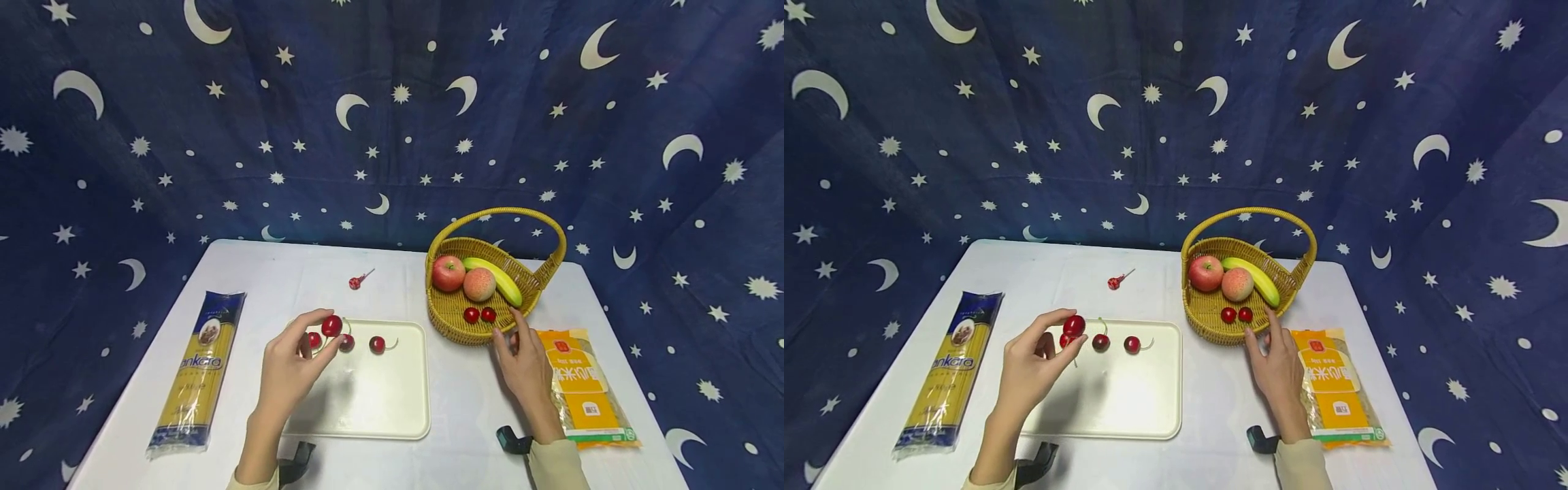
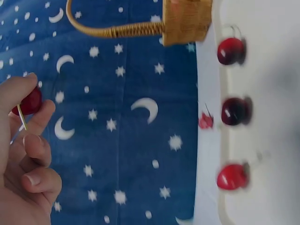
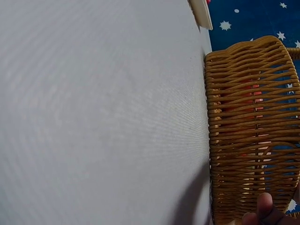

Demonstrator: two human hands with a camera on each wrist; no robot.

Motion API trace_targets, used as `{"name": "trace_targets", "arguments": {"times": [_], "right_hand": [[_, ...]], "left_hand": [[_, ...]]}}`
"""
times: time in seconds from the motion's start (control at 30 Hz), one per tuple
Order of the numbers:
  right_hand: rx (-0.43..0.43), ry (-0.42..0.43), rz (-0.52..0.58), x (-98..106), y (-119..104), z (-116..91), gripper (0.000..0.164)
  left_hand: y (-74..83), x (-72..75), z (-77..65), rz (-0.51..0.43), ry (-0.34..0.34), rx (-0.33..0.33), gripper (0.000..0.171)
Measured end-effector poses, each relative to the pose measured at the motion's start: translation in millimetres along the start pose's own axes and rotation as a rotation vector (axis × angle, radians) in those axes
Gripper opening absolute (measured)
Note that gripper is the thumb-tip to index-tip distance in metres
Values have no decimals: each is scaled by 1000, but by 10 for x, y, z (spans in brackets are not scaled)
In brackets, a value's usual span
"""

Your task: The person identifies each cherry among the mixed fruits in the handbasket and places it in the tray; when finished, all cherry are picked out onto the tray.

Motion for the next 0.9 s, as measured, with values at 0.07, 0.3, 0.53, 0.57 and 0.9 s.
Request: {"name": "trace_targets", "arguments": {"times": [0.07, 0.3, 0.53, 0.57, 0.9], "right_hand": [[-1, -2, -1, 5, 3, 3, 63], [2, 11, -1, 35, 13, -4, 62], [4, 1, -1, 28, 1, -8, 63], [3, -2, 0, 26, -1, -7, 63], [3, -15, 1, 5, -18, -9, 63]], "left_hand": [[-53, 103, -77, 24, 14, 27, 53], [-208, 367, -247, 93, 62, 46, 53], [-362, 466, -389, 208, 63, 76, 52], [-398, 458, -417, 229, 50, 89, 52], [-859, 226, -735, 418, -278, 334, 49]]}}
Point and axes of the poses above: each hand's wrist, its own z-axis towards the middle knuckle, its own x-axis out of the back of the hand, y = z × x, the point moved 7 cm from there along z, towards the middle knuckle, and after that the axes turned 7 degrees about -z, right-handed, at the moved point
